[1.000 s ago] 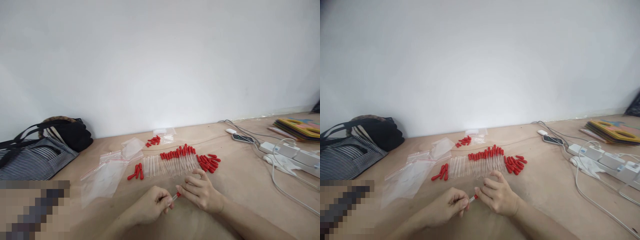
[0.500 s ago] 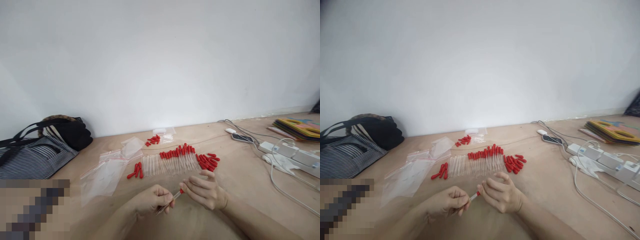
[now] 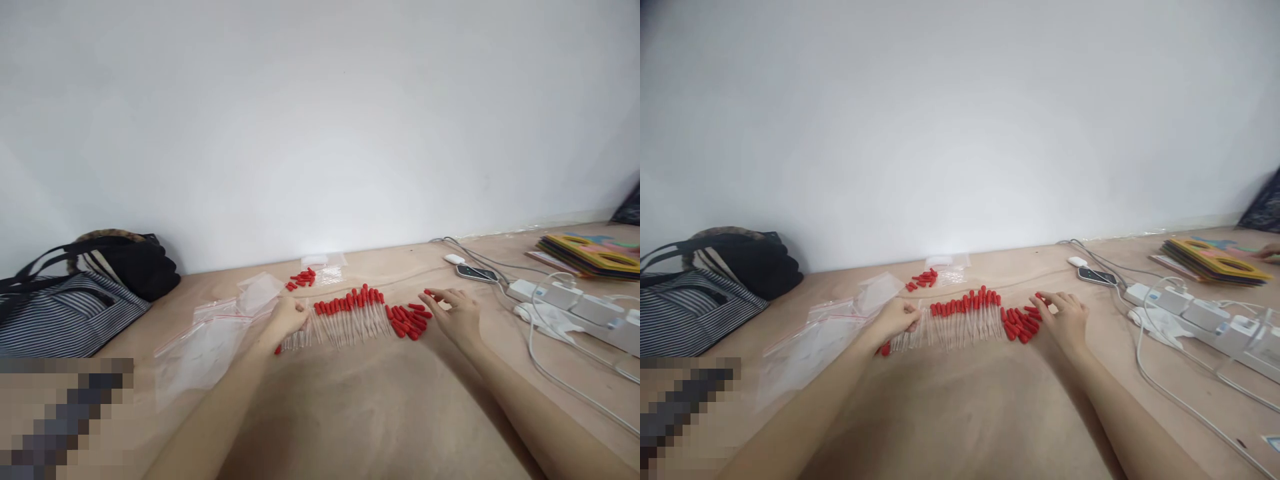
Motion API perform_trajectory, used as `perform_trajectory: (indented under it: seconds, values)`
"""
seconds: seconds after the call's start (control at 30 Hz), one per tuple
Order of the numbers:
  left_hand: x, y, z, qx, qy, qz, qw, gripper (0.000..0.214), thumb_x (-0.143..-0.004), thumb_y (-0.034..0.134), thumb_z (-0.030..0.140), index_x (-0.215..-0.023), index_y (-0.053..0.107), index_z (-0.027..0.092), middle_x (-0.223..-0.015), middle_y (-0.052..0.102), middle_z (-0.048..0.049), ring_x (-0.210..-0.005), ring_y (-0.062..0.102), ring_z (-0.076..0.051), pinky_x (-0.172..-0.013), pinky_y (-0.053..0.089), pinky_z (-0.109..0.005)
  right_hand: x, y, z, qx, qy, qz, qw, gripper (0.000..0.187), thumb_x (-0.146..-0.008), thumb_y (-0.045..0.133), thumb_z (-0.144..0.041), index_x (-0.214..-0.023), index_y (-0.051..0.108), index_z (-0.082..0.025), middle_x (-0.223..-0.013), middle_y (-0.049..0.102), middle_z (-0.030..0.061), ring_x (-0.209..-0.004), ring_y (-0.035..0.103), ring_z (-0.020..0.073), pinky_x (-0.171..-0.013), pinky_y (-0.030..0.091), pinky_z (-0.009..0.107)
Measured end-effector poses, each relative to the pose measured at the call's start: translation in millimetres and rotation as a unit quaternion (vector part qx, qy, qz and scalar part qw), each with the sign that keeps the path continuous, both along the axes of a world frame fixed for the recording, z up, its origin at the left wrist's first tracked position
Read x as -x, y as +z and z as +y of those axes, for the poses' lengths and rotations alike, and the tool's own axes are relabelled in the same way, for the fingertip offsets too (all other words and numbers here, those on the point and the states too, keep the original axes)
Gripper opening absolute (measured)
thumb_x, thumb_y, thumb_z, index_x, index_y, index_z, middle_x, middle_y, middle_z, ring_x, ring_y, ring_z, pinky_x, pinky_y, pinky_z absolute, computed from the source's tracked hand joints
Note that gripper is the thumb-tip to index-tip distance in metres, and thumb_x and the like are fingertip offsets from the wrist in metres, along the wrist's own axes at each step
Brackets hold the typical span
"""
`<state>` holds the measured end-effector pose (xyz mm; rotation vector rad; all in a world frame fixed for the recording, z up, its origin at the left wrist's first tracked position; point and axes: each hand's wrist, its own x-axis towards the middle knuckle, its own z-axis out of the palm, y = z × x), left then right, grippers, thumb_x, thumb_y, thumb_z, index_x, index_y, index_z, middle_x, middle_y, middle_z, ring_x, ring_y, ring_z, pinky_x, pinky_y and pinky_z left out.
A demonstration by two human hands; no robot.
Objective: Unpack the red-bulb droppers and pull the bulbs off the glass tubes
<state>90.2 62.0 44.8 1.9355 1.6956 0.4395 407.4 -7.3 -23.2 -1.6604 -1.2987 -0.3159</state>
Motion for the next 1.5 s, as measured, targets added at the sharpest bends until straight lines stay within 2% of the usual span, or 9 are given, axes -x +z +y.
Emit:
perform_trajectory:
  seconds: [0.2,0.37,0.63,0.77,0.9,1.1,1.17,1.33,1.5]
  values:
    - [-16.8,-6.3,10.4,-0.052,0.018,0.149,0.987,0.011,-0.063,0.054,0.014,-0.054,0.061,0.014,-0.055,0.062,-0.0064,-0.068,0.062,-0.022,-0.060,0.043,-0.025,-20.3,-6.9,7.3,0.119,-0.040,0.156,0.980,0.040,-0.067,0.052,-0.055,-0.078,0.065,-0.018,-0.074,0.064,0.0053,-0.068,0.054,0.0189,-0.061,0.036,0.028]
    - [-22.5,-11.1,12.1,-0.063,0.013,0.219,0.974,0.008,-0.068,0.058,0.018,-0.069,0.063,0.011,-0.076,0.066,-0.0119,-0.084,0.061,-0.025,-0.069,0.044,-0.027,-22.2,-12.9,15.6,0.208,-0.015,0.148,0.967,0.035,-0.070,0.049,-0.051,-0.078,0.067,-0.021,-0.076,0.066,0.0035,-0.068,0.057,0.0184,-0.059,0.036,0.027]
    - [-21.8,-15.2,17.0,-0.033,0.009,0.271,0.962,0.027,-0.085,0.050,0.029,-0.106,0.052,0.014,-0.106,0.055,-0.0067,-0.090,0.056,-0.018,-0.076,0.047,-0.037,-14.4,-11.0,21.3,0.277,-0.029,0.114,0.954,0.029,-0.072,0.047,-0.047,-0.077,0.067,-0.026,-0.078,0.068,0.0013,-0.077,0.059,0.0207,-0.062,0.035,0.027]
    - [-19.3,-16.9,18.3,-0.036,0.014,0.266,0.963,0.026,-0.084,0.050,0.029,-0.105,0.052,0.014,-0.104,0.056,-0.0064,-0.089,0.056,-0.017,-0.076,0.047,-0.037,-13.1,-8.6,20.8,0.297,-0.044,0.109,0.948,0.031,-0.074,0.045,-0.047,-0.075,0.066,-0.023,-0.076,0.068,0.0019,-0.074,0.060,0.0181,-0.059,0.035,0.025]
    - [-16.9,-12.2,15.5,-0.069,0.017,0.242,0.968,0.014,-0.076,0.058,0.023,-0.081,0.062,0.010,-0.084,0.064,-0.0112,-0.084,0.060,-0.021,-0.071,0.045,-0.030,-12.1,-8.3,18.2,0.324,-0.058,0.094,0.939,0.039,-0.074,0.041,-0.050,-0.062,0.064,-0.022,-0.067,0.066,0.0049,-0.070,0.059,0.0212,-0.057,0.034,0.028]
    - [-10.2,-8.5,-23.4,-0.168,-0.014,0.179,0.969,0.016,-0.080,0.047,0.025,-0.082,0.060,0.016,-0.076,0.066,-0.0059,-0.076,0.061,-0.020,-0.066,0.042,-0.026,-17.6,-11.5,13.5,0.333,-0.066,0.077,0.937,0.042,-0.076,0.035,-0.051,-0.070,0.066,-0.023,-0.072,0.067,0.0077,-0.072,0.059,0.0239,-0.059,0.034,0.030]
    - [-2.3,-19.1,-46.0,-0.207,-0.048,0.148,0.966,0.018,-0.083,0.043,0.028,-0.082,0.058,0.019,-0.070,0.064,-0.0012,-0.070,0.061,-0.015,-0.064,0.041,-0.023,-21.5,-13.1,13.1,0.333,-0.067,0.076,0.937,0.044,-0.077,0.034,-0.052,-0.069,0.066,-0.023,-0.070,0.066,0.0080,-0.072,0.059,0.0244,-0.058,0.034,0.031]
    - [23.6,-55.0,-89.6,-0.380,-0.196,0.030,0.904,0.019,-0.082,0.044,0.025,-0.067,0.054,0.018,-0.052,0.056,0.0018,-0.047,0.053,-0.009,-0.049,0.037,-0.019,-30.4,-16.5,14.2,0.333,-0.060,0.088,0.937,0.045,-0.075,0.035,-0.054,-0.067,0.066,-0.023,-0.066,0.066,0.0074,-0.067,0.060,0.0233,-0.057,0.035,0.031]
    - [32.2,-62.3,-95.4,-0.386,-0.178,0.004,0.905,0.019,-0.081,0.047,0.023,-0.064,0.053,0.018,-0.048,0.050,0.0038,-0.041,0.047,-0.007,-0.044,0.036,-0.017,-30.9,-17.0,14.9,0.335,-0.039,0.107,0.935,0.045,-0.074,0.037,-0.056,-0.067,0.067,-0.024,-0.065,0.067,0.0053,-0.062,0.060,0.0212,-0.058,0.036,0.030]
